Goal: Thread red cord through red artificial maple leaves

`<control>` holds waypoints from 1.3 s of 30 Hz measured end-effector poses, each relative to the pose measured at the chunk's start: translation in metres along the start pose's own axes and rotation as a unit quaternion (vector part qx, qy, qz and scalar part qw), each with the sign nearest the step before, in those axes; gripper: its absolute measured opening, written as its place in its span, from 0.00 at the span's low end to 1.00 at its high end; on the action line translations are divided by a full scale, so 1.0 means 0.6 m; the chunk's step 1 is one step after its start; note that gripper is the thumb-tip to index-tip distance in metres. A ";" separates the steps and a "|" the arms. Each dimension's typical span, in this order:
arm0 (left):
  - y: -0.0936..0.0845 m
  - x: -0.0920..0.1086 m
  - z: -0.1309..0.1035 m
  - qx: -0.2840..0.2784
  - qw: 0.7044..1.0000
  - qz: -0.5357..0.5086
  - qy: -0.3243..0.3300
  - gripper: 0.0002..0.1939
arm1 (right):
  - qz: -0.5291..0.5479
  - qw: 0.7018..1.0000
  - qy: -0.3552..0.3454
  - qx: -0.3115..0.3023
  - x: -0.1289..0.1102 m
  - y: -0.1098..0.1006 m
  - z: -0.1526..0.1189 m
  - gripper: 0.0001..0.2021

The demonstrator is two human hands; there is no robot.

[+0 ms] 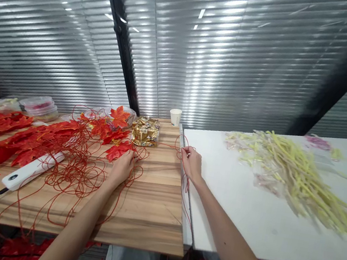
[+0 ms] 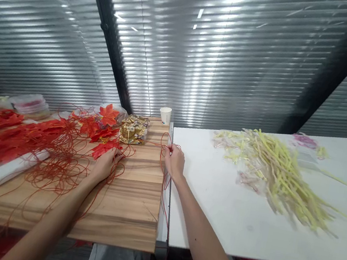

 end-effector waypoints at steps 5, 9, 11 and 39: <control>0.002 -0.003 0.000 -0.002 1.000 0.003 -0.004 0.06 | 0.000 1.000 -0.004 -0.001 0.001 0.001 0.000 0.11; 0.002 -0.002 0.000 -0.008 1.000 0.001 -0.006 0.06 | -0.003 1.000 0.000 -0.001 0.002 0.001 0.000 0.11; 0.001 -0.001 0.000 -0.008 1.000 0.001 -0.006 0.06 | -0.002 1.000 0.001 -0.001 0.002 0.001 0.000 0.11; -0.005 0.007 0.001 -0.008 1.000 -0.003 0.003 0.07 | -0.007 1.000 -0.008 -0.002 -0.005 0.001 -0.002 0.10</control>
Point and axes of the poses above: each hand's wrist, its own z-axis towards the middle knuckle, its own y-axis out of the palm, x = y × z, the point moved 5 cm from there along z, towards the middle knuckle, and after that the axes turned 7 degrees about z, right-handed, at the moved point
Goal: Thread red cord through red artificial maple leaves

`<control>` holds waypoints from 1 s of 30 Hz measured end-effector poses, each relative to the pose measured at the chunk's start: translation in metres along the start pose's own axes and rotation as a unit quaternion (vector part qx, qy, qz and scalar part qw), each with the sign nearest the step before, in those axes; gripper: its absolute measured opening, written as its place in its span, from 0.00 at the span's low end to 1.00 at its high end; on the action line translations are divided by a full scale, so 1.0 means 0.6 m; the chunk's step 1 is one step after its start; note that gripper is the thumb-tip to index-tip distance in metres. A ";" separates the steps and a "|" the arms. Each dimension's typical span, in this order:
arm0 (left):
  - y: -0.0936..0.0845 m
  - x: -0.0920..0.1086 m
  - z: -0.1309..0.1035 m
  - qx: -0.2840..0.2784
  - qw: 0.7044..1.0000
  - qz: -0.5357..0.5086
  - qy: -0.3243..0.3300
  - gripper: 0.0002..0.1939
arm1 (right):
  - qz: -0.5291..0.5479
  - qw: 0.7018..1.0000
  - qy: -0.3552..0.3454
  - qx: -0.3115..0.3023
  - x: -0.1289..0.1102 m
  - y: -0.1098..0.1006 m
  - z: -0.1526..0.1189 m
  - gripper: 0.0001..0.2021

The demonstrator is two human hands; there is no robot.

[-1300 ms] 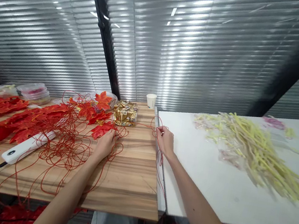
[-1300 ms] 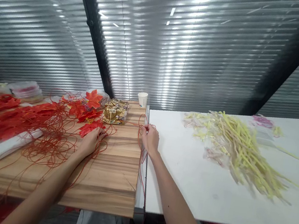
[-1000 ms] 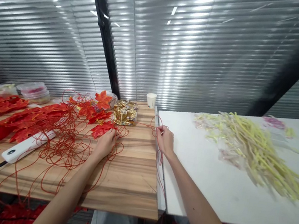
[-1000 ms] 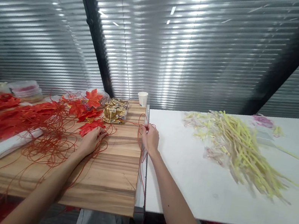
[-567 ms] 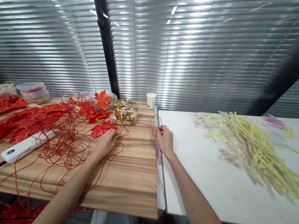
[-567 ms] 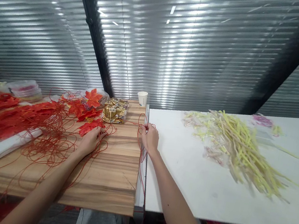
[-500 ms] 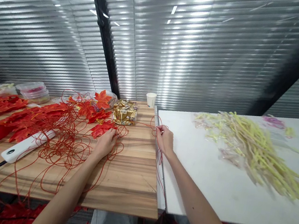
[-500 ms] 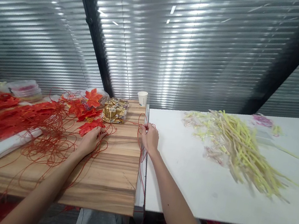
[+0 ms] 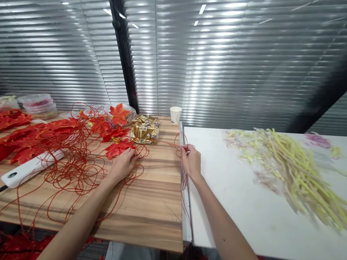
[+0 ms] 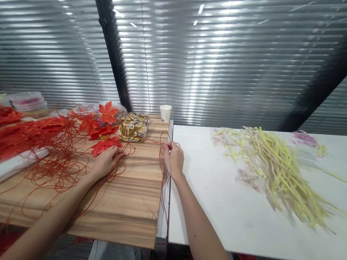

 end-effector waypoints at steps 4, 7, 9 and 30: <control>-0.002 0.002 0.000 -0.003 1.000 0.000 0.002 0.08 | -0.003 1.000 -0.003 0.001 0.001 0.001 0.001 0.10; -0.002 0.003 0.000 -0.006 1.000 0.009 0.003 0.08 | -0.003 1.000 -0.002 -0.002 0.001 0.003 0.000 0.10; -0.001 0.003 0.000 -0.008 1.000 0.018 0.005 0.08 | 0.001 1.000 0.001 -0.004 0.001 0.003 0.000 0.10; 0.001 -0.010 0.000 -0.008 0.999 -0.018 -0.047 0.07 | 0.040 0.999 -0.016 0.018 0.001 0.001 0.002 0.10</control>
Point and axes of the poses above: each hand's wrist, its own z-axis towards the middle knuckle, its own y-axis out of the palm, x = y × z, the point moved 5 cm from there along z, towards the middle knuckle, and after that the axes turned 7 degrees about z, right-handed, at the moved point
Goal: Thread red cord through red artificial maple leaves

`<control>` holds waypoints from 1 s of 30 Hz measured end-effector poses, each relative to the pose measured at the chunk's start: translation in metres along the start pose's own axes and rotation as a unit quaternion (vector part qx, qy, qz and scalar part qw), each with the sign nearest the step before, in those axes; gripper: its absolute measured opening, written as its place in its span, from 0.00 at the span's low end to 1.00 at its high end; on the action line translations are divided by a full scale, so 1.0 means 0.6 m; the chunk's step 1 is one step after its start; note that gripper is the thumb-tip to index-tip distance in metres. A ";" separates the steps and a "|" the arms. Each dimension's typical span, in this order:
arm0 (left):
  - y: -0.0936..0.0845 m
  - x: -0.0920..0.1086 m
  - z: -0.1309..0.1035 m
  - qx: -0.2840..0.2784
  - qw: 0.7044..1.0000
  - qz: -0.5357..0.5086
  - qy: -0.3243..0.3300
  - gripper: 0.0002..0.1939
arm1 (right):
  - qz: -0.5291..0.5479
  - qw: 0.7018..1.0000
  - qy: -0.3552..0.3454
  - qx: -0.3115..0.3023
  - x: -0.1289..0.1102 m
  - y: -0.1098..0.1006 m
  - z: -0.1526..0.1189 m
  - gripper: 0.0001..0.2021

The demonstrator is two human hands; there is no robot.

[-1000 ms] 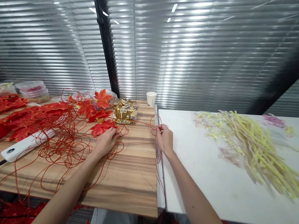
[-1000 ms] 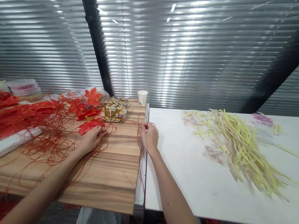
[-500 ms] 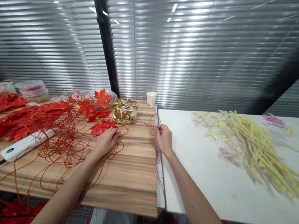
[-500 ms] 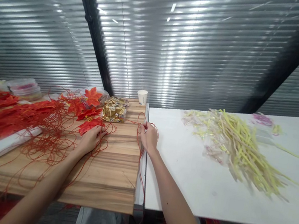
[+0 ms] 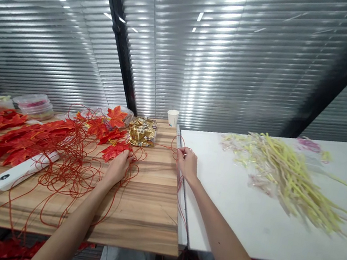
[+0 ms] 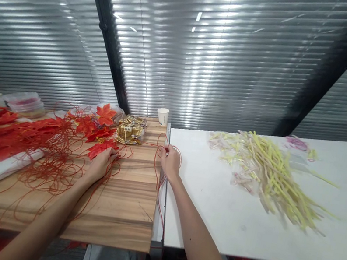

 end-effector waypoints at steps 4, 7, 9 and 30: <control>0.000 -0.006 0.002 0.015 1.000 0.002 0.003 0.07 | 0.033 0.999 0.013 0.040 0.001 -0.013 0.004 0.11; -0.002 -0.008 0.001 0.013 1.000 0.020 -0.003 0.08 | 0.062 0.995 0.014 0.079 0.004 -0.025 0.007 0.12; -0.003 -0.008 0.000 0.010 0.999 0.041 -0.011 0.08 | 0.070 0.993 0.009 0.094 0.006 -0.028 0.009 0.12; -0.008 0.010 -0.004 0.013 0.976 0.189 0.111 0.14 | 0.260 0.944 0.129 0.159 0.026 -0.049 0.019 0.14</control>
Point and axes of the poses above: each hand's wrist, its own z-axis towards the middle knuckle, its own y-axis out of the palm, x = y × z, the point moved 5 cm from there along z, towards the middle knuckle, and after that the axes turned 7 degrees about z, right-handed, at the moved point
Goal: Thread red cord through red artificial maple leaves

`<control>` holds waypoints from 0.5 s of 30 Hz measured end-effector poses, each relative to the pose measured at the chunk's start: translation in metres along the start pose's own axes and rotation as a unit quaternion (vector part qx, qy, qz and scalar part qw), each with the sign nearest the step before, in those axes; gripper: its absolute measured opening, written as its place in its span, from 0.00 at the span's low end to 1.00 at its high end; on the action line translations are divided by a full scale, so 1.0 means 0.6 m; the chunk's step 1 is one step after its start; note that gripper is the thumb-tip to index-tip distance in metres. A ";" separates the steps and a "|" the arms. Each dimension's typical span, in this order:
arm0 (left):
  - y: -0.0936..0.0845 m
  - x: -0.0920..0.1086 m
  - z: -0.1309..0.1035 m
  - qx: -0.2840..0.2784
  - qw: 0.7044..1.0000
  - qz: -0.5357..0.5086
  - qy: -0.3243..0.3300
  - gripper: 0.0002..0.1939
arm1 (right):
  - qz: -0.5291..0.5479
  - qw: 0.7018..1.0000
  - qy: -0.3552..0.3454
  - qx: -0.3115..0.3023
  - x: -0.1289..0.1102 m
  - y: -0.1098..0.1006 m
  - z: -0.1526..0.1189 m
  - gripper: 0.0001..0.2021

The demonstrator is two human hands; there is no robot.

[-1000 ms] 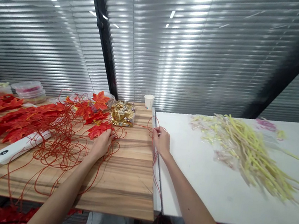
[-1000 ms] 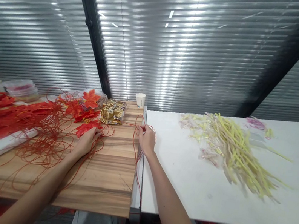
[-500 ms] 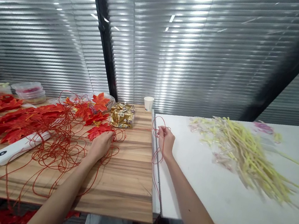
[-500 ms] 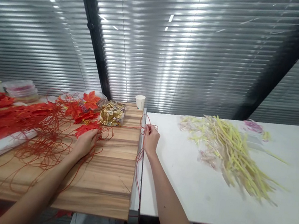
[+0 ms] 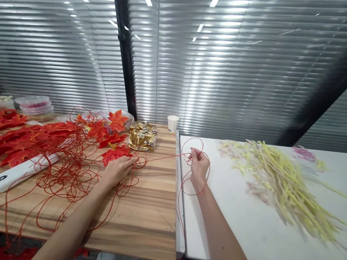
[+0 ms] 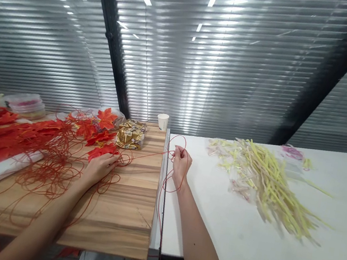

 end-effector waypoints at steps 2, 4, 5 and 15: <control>0.000 -0.004 -0.001 -0.005 1.000 -0.004 -0.014 0.12 | 0.054 0.998 0.039 -0.004 0.004 0.001 0.000 0.16; 0.002 -0.006 -0.002 -0.007 1.000 -0.005 -0.018 0.12 | 0.094 0.993 0.070 -0.005 0.008 0.001 -0.001 0.18; 0.003 -0.007 -0.002 -0.006 1.000 -0.003 -0.018 0.12 | 0.108 0.991 0.083 -0.005 0.009 0.001 -0.002 0.19; 0.001 -0.009 -0.003 -0.007 0.997 0.050 -0.056 0.10 | 0.170 0.980 0.103 -0.026 0.008 0.011 -0.013 0.21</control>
Point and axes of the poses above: each hand's wrist, its own z-axis towards the middle knuckle, its own y-axis out of the palm, x = y × z, the point moved 5 cm from there along z, towards the middle knuckle, and after that the axes turned 7 degrees about z, right-handed, at the moved point
